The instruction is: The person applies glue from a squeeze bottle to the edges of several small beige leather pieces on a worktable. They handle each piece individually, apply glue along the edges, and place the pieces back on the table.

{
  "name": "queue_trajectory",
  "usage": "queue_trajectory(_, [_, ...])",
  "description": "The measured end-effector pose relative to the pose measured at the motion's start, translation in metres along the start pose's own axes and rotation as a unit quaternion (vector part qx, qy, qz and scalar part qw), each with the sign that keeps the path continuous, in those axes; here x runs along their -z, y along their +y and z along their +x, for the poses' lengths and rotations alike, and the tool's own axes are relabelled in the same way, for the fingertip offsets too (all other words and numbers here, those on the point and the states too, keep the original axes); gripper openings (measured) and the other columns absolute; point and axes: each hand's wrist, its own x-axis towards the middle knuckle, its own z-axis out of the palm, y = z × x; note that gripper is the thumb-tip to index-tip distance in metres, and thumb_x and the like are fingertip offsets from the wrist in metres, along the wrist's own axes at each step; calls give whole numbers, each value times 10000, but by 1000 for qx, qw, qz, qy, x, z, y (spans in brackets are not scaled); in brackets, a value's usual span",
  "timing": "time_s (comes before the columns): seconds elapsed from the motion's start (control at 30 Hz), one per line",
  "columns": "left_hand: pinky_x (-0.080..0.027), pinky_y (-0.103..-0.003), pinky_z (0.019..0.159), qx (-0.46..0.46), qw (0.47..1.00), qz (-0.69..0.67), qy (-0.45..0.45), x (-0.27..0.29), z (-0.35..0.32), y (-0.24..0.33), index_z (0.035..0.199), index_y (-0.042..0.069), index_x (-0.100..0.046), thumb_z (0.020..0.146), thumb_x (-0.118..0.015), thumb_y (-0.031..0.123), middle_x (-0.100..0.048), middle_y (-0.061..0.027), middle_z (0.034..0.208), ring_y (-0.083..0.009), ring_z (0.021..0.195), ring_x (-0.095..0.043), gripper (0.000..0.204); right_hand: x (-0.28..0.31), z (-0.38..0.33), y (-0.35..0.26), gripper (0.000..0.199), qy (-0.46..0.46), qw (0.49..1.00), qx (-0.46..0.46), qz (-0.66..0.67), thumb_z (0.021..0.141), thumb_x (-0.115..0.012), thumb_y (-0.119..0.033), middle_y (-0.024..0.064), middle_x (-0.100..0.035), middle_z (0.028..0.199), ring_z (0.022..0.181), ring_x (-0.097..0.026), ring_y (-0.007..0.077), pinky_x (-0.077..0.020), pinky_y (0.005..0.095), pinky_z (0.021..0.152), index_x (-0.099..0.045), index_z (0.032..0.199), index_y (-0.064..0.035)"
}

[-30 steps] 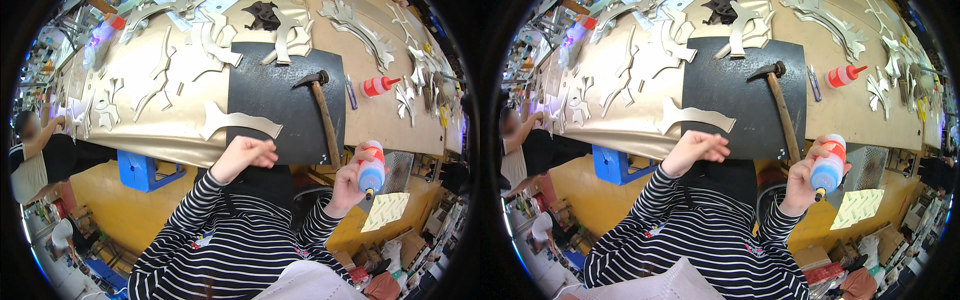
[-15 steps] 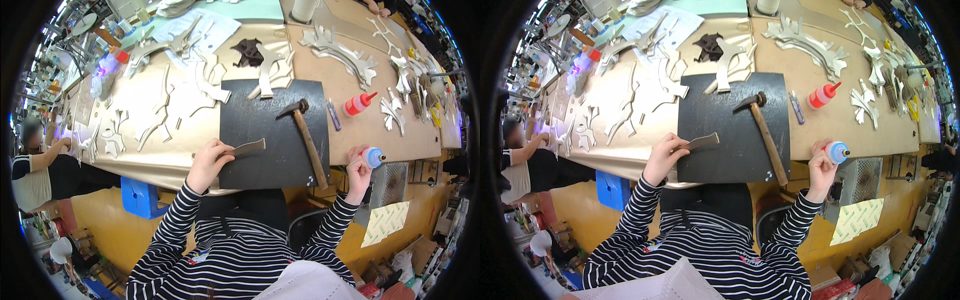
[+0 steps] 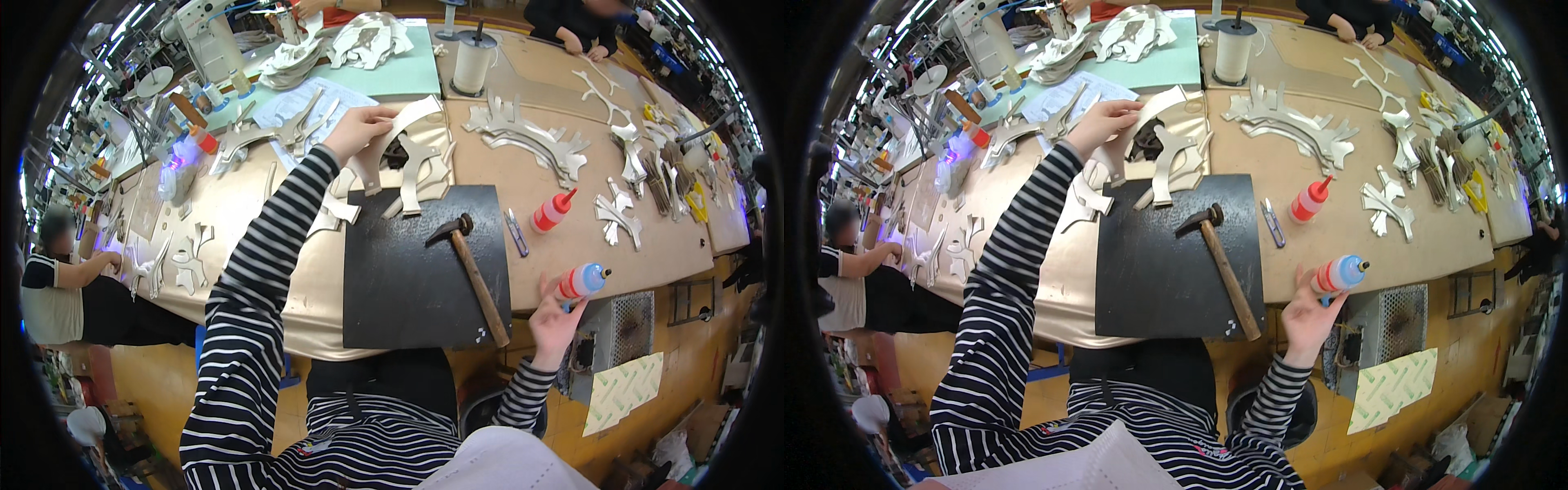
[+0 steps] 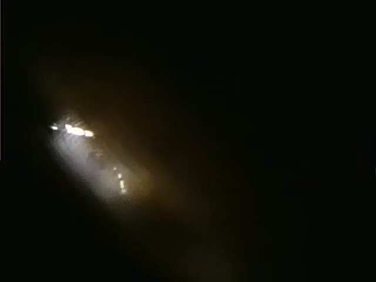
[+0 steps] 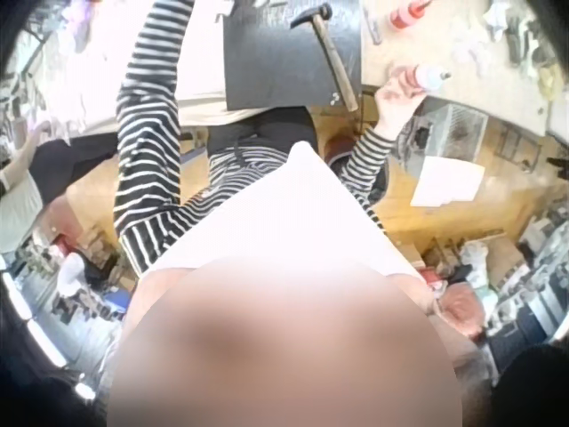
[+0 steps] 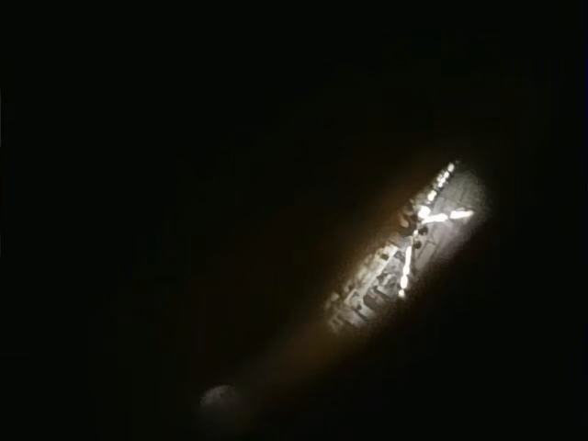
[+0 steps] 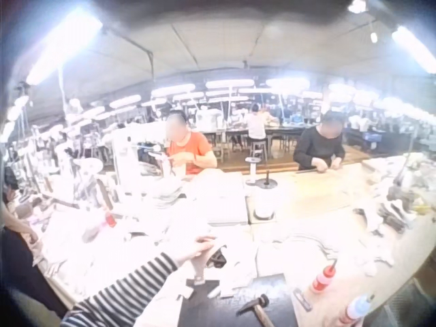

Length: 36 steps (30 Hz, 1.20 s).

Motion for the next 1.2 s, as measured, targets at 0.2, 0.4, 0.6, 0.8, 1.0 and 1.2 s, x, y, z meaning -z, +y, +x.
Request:
queue_trajectory(0.2, [-490, -263, 774, -2, 990, 139, -17, -11, 100, -60, 1061, 65, -684, 837, -589, 63, -696, -111, 923, -159, 792, -641, 243, 29, -19, 13, 459, 72, 973, -10, -217, 978, -375, -390, 130, -600, 1054, 525, -339, 98, -362, 214, 486, -434, 1282, -50])
queue_trajectory(0.4, [-486, -303, 815, 34, 971, 238, -6, -38, 128, -101, 1018, 112, -707, 807, -609, 66, -691, -132, 946, -211, 863, -649, 237, 44, -7, 0, 459, 180, 899, 79, -391, 977, -379, -356, 158, -627, 1066, 560, -454, 102, -438, 231, 553, -449, 1278, -16])
queue_trajectory(0.6, [-488, -345, 827, -34, 938, 335, 78, -50, 118, -117, 1031, 37, -667, 780, -540, 114, -670, -185, 958, -306, 886, -644, 291, 55, 1, 10, 483, 225, 818, 173, -500, 980, -381, -330, 221, -632, 1074, 512, -394, 67, -384, 233, 536, -463, 1239, 69])
queue_trajectory(0.8, [-465, -389, 816, -233, 893, 380, 66, -41, 74, -56, 1008, 14, -640, 813, -594, 130, -618, -158, 1013, -346, 934, -586, 231, 55, 0, 11, 481, 201, 806, 181, -527, 961, -430, -342, 171, -674, 968, 489, -378, 51, -393, 211, 539, -500, 1208, 65])
queue_trajectory(1.0, [-438, -393, 845, -421, 807, 406, 87, -71, -37, 43, 1034, 33, -622, 795, -603, 13, -607, -110, 1014, -311, 948, -569, 241, 60, -7, 30, 257, 176, 693, 394, -577, 952, -477, -200, 52, -606, 772, 560, -423, 56, -378, 204, 561, -517, 1102, 4])
queue_trajectory(1.2, [-472, -385, 770, -746, 560, 186, 309, -52, -153, 116, 903, 50, -560, 938, -423, 237, -571, -100, 902, -260, 830, -553, 235, 47, -17, 15, 530, 156, 394, 612, -668, 775, -705, -109, 76, -443, 1157, 1015, -415, 183, -326, 323, 926, -391, 1197, -40])
